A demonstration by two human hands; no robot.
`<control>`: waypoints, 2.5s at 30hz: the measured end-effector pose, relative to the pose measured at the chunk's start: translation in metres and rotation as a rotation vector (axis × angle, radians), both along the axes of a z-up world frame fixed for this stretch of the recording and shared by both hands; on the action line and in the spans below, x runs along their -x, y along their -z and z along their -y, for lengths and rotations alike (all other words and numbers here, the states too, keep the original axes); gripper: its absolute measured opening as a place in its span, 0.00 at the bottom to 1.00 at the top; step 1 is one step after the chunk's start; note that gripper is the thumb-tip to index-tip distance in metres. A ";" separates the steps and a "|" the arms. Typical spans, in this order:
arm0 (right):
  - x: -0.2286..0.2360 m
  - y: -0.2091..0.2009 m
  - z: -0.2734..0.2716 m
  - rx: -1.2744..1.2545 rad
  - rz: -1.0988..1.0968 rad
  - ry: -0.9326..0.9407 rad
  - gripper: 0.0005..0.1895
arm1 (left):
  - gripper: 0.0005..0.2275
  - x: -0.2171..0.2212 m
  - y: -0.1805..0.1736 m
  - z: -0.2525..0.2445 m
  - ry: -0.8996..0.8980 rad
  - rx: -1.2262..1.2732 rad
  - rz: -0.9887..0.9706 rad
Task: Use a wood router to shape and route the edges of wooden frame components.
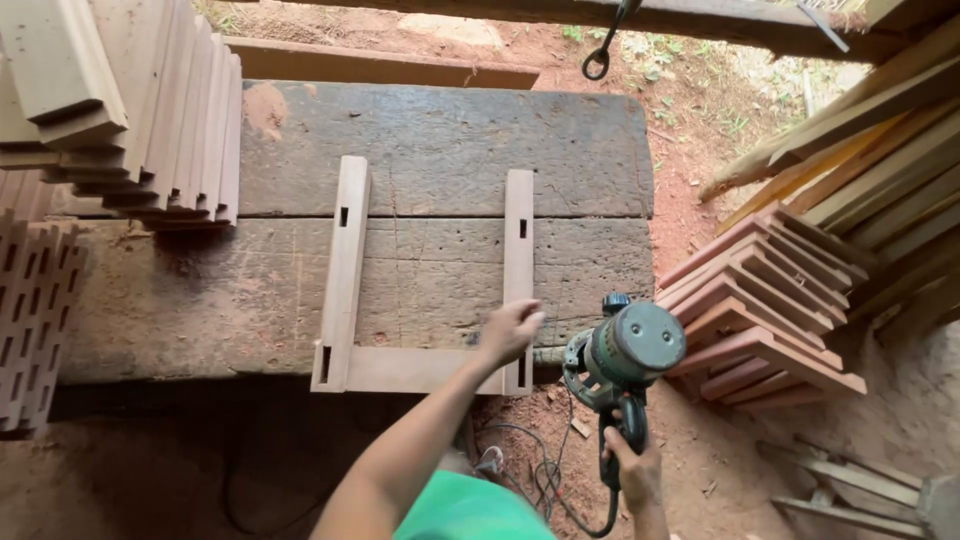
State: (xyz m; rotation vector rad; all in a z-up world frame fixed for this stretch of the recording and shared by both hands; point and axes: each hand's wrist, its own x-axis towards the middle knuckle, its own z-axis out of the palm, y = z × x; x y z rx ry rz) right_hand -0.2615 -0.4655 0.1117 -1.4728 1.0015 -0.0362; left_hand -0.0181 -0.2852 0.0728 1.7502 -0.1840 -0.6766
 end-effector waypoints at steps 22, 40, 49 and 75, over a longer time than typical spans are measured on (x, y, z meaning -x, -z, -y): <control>0.021 0.054 -0.005 0.072 0.099 -0.163 0.15 | 0.19 -0.045 -0.080 0.096 0.064 -0.027 -0.278; -0.064 0.068 -0.016 0.140 0.210 -0.407 0.11 | 0.20 -0.038 0.012 -0.016 -0.417 -0.137 -0.012; -0.066 0.083 -0.022 0.242 0.421 -0.322 0.05 | 0.31 0.024 0.020 -0.030 -0.249 -0.223 -0.145; -0.044 0.068 -0.053 0.139 0.556 -0.382 0.10 | 0.28 0.044 0.114 -0.031 -0.216 0.031 0.043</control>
